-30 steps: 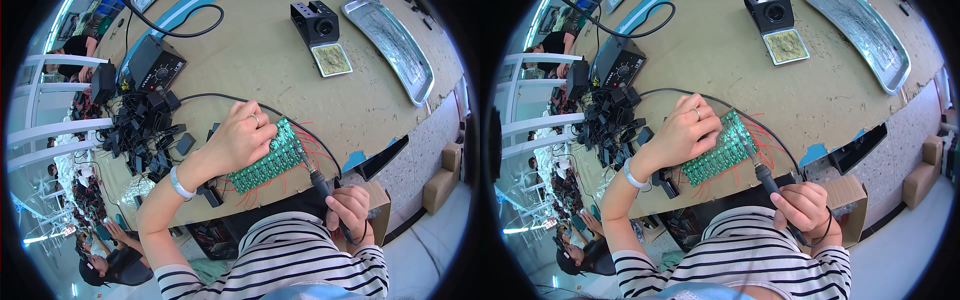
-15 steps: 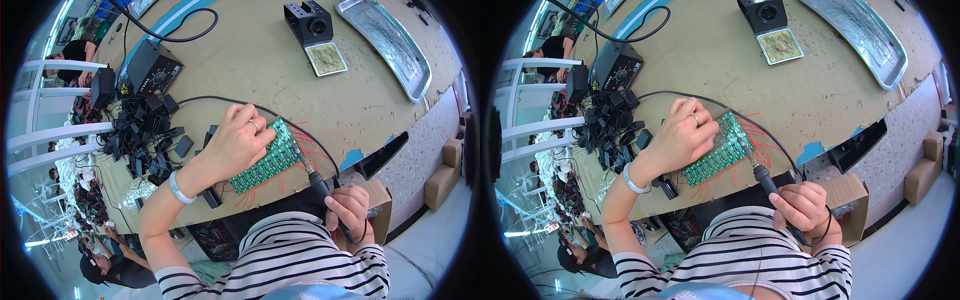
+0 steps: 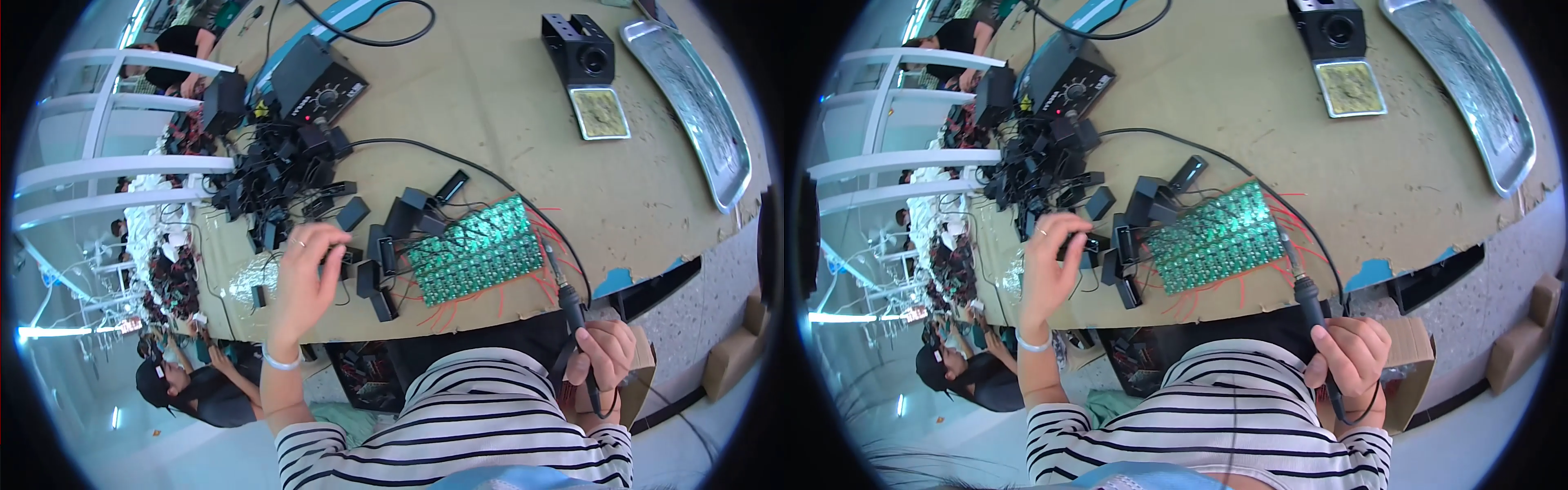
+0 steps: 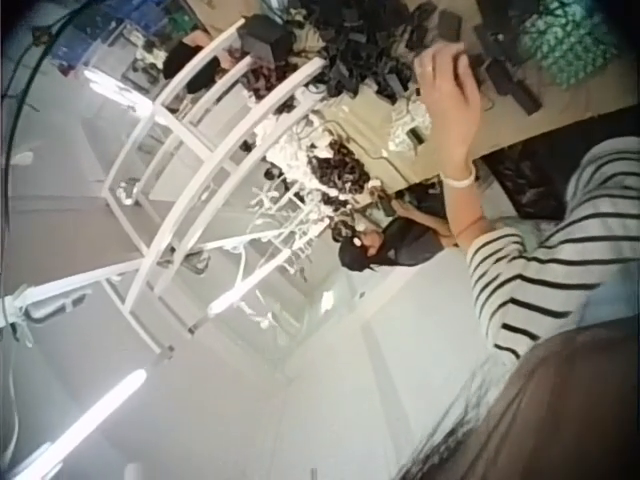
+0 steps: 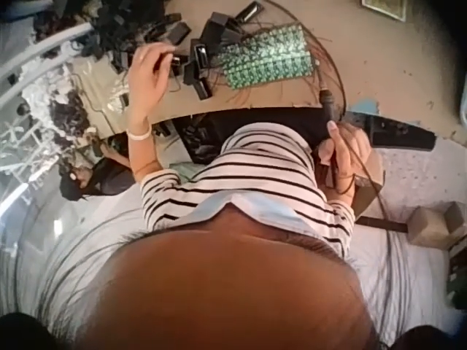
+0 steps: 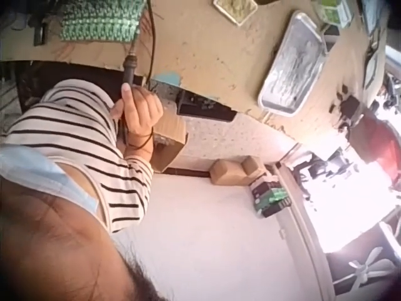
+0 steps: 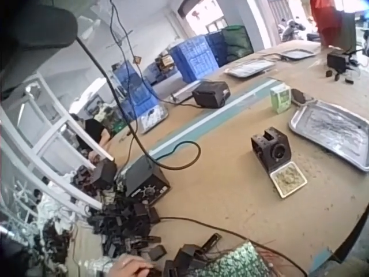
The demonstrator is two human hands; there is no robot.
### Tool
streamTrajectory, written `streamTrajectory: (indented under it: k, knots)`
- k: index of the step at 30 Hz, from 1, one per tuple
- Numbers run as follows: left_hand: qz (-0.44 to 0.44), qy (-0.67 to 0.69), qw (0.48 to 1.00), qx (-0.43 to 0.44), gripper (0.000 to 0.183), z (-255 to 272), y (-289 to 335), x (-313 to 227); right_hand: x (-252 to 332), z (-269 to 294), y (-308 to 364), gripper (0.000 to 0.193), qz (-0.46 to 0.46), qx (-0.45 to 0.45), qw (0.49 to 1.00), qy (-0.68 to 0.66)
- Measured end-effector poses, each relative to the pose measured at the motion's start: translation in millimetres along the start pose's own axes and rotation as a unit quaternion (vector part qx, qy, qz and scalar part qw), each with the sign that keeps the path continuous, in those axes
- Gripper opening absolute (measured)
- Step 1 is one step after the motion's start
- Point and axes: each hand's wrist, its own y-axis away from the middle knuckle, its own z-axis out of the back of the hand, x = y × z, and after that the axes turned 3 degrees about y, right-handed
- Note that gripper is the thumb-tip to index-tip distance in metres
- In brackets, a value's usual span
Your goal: Solder electronic components onto a green circuit board at a workbench.
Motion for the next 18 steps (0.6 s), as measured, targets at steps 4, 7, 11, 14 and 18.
streamTrajectory:
  k: [4, 7, 11, 14, 18]
  knots:
    - [0.047, -0.023, 0.994, -0.092, 0.029, -7, 26, 3, 0, 1, -8, 0.020, 0.013, 0.026, 1.000, -0.005]
    - [0.071, -0.035, 0.987, -0.139, 0.049, -9, 21, 18, 4, -2, -8, 0.023, 0.014, 0.022, 1.000, -0.006]
    - [-0.023, -0.040, 0.998, -0.049, 0.051, -12, 25, 47, 6, -1, -7, 0.023, 0.017, 0.014, 1.000, -0.001]
    - [0.141, 0.106, 0.967, -0.184, 0.049, -28, 34, 43, 8, -2, -8, 0.021, 0.013, 0.002, 1.000, 0.011]
    - [0.175, -0.070, 0.936, -0.298, 0.046, -35, 43, 26, 8, -4, -2, 0.020, 0.008, 0.001, 1.000, 0.013]
